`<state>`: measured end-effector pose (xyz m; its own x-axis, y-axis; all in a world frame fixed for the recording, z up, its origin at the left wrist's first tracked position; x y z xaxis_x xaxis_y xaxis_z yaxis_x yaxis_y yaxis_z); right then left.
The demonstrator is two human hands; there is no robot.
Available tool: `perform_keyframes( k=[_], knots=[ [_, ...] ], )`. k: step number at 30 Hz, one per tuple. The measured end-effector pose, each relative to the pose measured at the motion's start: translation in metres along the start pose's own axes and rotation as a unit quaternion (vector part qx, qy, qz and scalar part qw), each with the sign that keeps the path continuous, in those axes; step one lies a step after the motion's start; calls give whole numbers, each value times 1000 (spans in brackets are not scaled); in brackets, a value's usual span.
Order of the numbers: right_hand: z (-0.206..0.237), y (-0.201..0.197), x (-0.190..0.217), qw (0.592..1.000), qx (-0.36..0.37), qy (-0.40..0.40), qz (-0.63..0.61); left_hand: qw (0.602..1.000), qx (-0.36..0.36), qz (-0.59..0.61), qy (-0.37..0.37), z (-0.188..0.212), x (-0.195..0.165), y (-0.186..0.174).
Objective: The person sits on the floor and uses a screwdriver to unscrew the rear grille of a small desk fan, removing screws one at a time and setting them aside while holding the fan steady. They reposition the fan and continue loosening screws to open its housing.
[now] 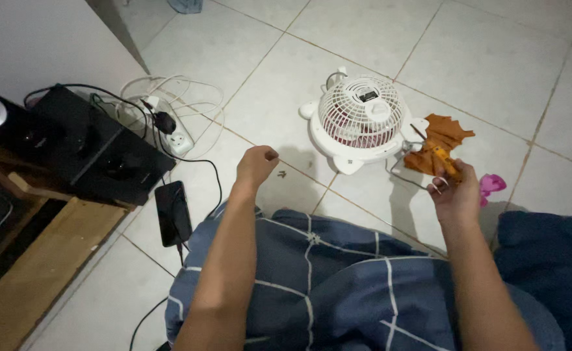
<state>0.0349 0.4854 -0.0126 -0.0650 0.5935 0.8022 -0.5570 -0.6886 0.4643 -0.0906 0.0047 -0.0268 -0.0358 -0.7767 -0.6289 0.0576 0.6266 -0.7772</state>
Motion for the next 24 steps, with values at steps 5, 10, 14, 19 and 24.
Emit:
perform_keyframes(
  k=[5,10,14,19,24],
  knots=[
    [-1,-1,0,1000,-23,9,-7,989,73,-101,-77,-10,11,38],
    [2,3,2,1000,-30,5,-1,983,51,-149,-94,-8,11,51],
    [8,13,5,1000,6,2,4,972,88,-189,-108,-5,8,59],
    [13,17,6,1000,-15,-3,7,957,81,-250,-123,-5,6,55],
    [9,18,4,1000,-8,-2,5,960,93,-224,-142,-1,14,58]
  ],
)
Point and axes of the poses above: each hand's wrist, its own z-axis away from the middle knuckle, its own y-axis out of the palm, x = y × z, the point moved 6 cm from there along -z, towards the middle knuckle
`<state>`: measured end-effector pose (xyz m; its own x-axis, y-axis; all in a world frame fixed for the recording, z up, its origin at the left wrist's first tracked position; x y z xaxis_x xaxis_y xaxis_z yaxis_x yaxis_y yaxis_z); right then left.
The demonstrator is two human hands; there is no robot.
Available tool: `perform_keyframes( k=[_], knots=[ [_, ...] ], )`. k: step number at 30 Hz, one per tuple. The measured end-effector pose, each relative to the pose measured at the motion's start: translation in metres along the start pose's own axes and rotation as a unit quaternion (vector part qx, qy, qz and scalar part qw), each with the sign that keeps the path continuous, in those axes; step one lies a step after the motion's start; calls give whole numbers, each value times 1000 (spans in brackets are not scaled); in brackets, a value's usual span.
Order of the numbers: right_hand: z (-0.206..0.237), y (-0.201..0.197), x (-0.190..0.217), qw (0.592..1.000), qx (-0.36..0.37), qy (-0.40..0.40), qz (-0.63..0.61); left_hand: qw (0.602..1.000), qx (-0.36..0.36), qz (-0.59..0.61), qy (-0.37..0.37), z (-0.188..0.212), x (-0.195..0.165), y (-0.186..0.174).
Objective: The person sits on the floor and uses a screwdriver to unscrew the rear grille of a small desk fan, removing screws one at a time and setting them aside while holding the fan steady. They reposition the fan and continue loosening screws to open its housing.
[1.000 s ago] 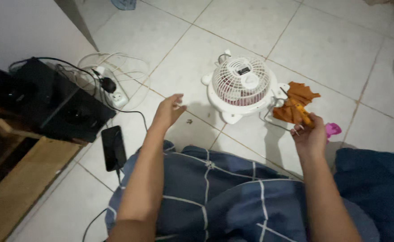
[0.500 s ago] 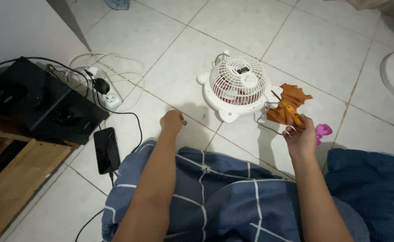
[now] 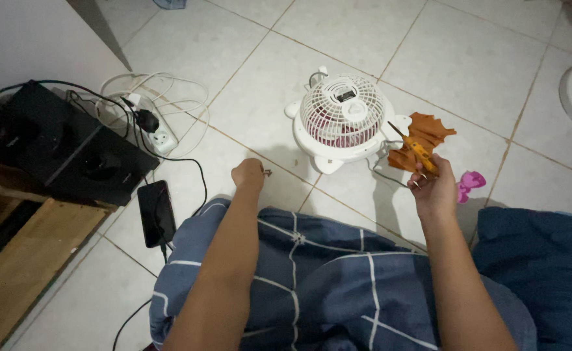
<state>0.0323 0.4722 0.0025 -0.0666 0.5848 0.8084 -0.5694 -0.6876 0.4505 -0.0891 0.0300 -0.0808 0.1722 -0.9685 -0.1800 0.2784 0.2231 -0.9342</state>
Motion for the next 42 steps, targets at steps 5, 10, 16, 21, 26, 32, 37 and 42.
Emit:
perform_keyframes(
  k=[5,10,16,21,26,32,37,42],
  knots=[
    [0,0,-1,1000,4,-2,8,996,-77,-2,47,1,-5,-3],
    [2,4,0,1000,13,-10,8,997,-57,3,48,1,-7,-3],
    [4,3,1,1000,0,-13,6,998,-46,-23,34,1,-10,-2],
    [4,2,0,1000,-6,-13,13,991,-78,-92,66,0,-14,3],
    [1,-2,-2,1000,-2,-8,7,983,-100,-114,101,6,-22,3],
    [4,0,2,1000,-16,-11,-3,986,-97,132,11,12,-12,-30],
    [20,27,11,993,16,-90,79,727,16,686,30,38,-50,-38],
    [51,60,6,974,63,-143,164,527,193,827,31,66,-107,-25]
  ],
)
Point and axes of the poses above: each hand's wrist, its own z-axis away from the middle knuckle, its own y-axis out of the palm, x = y × z, the point moved 6 cm from there along -z, towards the middle knuckle
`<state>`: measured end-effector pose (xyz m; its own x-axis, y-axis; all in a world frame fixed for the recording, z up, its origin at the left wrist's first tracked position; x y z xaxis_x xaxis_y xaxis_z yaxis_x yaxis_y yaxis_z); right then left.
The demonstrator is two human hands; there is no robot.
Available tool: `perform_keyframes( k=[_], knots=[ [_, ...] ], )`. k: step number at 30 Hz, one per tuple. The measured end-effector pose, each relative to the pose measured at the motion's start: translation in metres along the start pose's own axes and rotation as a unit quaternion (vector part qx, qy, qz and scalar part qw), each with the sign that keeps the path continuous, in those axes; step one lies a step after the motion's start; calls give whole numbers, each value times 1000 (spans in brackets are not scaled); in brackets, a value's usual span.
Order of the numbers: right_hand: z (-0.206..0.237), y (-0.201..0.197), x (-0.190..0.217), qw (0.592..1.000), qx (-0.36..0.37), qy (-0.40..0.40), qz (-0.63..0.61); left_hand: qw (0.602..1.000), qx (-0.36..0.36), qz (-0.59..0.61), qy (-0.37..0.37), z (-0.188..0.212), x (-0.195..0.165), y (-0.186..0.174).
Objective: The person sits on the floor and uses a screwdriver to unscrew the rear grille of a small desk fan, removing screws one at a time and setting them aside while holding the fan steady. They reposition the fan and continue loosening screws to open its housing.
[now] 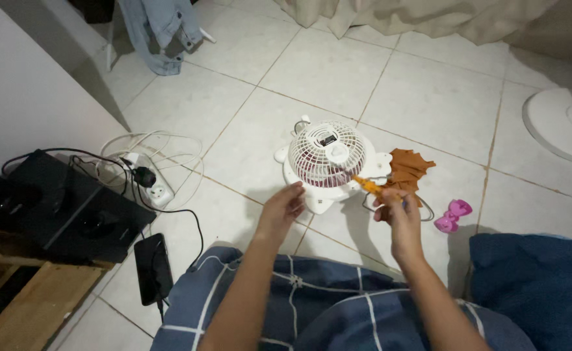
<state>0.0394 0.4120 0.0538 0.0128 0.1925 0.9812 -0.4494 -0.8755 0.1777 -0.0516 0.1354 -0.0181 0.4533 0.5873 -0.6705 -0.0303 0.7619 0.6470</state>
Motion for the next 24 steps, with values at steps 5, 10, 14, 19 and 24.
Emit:
perform_keyframes(
  k=[5,10,14,19,24],
  knots=[
    [22,25,10,999,48,-25,-3,997,0,68,-34,0,24,9],
    [24,27,16,999,37,-20,-5,998,5,68,-13,-13,25,10],
    [21,25,12,999,36,-1,-19,997,10,71,-14,-20,26,13],
    [18,24,10,998,42,-17,-42,997,17,79,-7,-20,23,16],
    [18,24,7,999,30,-14,-29,997,1,81,-3,-15,19,18]
  ],
)
Point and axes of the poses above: each hand's wrist, its own z-axis away from the middle knuckle, its own y-axis out of the palm, x = y × z, the point moved 6 cm from there along -z, towards the middle knuckle
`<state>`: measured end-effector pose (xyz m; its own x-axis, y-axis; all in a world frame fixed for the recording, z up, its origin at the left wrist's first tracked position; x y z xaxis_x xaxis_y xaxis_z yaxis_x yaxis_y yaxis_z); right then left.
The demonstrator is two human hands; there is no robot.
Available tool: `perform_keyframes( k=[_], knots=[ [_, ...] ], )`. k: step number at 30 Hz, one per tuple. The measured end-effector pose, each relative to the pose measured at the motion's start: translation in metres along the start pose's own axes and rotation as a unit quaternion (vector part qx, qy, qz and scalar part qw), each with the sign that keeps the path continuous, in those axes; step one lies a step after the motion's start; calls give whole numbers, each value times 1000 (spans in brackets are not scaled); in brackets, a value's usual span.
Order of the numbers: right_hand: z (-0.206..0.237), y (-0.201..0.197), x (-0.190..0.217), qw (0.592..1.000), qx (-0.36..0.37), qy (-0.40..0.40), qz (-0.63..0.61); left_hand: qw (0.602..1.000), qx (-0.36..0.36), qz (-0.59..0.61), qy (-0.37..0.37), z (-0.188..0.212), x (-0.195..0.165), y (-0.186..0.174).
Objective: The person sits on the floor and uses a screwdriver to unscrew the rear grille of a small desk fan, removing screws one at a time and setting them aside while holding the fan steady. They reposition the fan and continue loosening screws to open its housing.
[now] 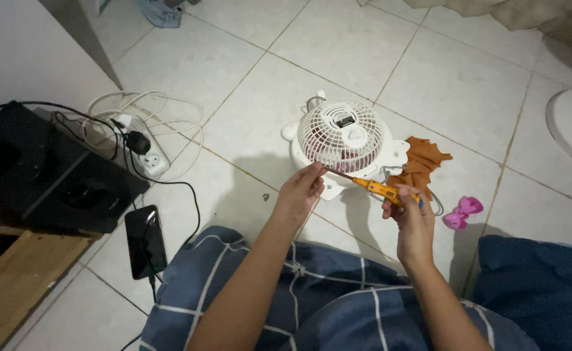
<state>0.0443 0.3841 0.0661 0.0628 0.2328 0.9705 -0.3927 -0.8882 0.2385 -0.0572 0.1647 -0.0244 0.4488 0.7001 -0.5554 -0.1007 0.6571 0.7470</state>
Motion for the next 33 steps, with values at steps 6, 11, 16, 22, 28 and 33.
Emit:
perform_keyframes(
  k=[6,11,16,22,28,33],
  knots=[
    [2,0,-1,1000,-1,3,19,1000,-11,-19,14,4,-3,3],
    [1,1,1,999,-6,-6,36,994,-28,-86,54,1,-7,0],
    [10,14,12,987,83,-77,116,979,-26,-162,124,1,-22,-5],
    [26,34,13,953,150,-167,203,973,-39,-163,160,4,-48,-6],
    [21,37,-30,987,124,105,-1,955,-36,-173,240,20,-68,16],
    [29,46,-45,947,184,213,-154,937,-25,-220,269,30,-78,30]
  ],
)
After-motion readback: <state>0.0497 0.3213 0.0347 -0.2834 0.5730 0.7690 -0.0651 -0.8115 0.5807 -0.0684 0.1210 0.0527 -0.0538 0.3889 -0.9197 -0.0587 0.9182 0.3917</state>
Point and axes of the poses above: each hand's wrist, its own z-axis away from the middle knuckle, its own y-axis out of the palm, x = y × z, the point moved 6 cm from there along -z, towards the middle knuckle
